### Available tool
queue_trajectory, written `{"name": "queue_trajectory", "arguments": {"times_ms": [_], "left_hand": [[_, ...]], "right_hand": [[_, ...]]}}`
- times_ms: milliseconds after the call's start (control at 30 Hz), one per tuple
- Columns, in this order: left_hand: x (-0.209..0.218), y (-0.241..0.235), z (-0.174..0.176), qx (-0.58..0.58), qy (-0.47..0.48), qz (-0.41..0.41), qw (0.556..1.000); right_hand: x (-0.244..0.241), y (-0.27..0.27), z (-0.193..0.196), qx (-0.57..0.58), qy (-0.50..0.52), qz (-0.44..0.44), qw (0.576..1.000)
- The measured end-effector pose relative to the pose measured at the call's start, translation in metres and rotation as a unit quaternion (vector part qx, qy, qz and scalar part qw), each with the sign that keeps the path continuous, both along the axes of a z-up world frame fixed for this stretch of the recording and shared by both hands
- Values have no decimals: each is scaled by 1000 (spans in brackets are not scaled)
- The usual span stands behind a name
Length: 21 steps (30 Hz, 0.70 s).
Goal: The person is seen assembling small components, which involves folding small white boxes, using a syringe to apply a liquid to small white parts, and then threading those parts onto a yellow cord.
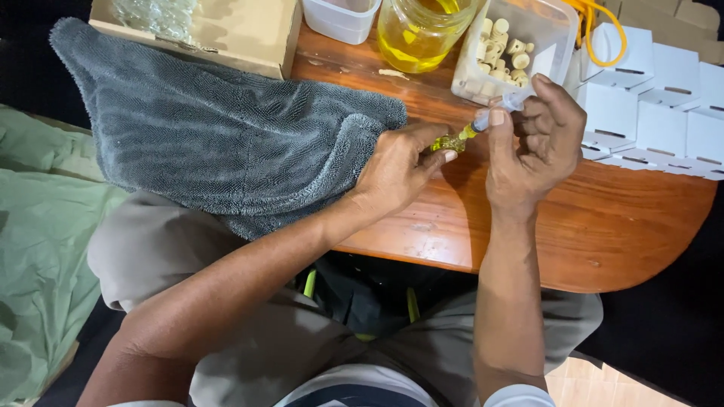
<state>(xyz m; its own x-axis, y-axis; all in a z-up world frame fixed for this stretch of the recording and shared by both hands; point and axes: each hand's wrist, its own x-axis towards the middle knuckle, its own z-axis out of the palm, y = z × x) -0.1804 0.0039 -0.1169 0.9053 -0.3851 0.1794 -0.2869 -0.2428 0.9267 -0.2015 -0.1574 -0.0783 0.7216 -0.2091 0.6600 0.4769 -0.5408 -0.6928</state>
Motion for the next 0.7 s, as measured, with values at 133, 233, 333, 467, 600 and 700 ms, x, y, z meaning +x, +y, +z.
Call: {"name": "queue_trajectory", "arguments": {"times_ms": [133,233,333,467,600,700], "left_hand": [[-2,0,2,-7,5,8,1000],[-1,0,1,3,-1,10,1000],[-1,-1,-2,-1,1,11,1000],[-2,-2,-3,5,9,13,1000],[-2,-1,0,-1,7,14,1000],[-2,0,1,-2,12,11,1000]], "right_hand": [[-1,-1,-2,-16,-4,-3,1000],[0,0,-2,-18,-9,-7,1000],[-2,2,1,-17,1,-20,1000],[-1,1,1,-15,-4,-14,1000],[0,2,2,-3,-8,7,1000],[1,2,0,6,-4,6,1000]]}}
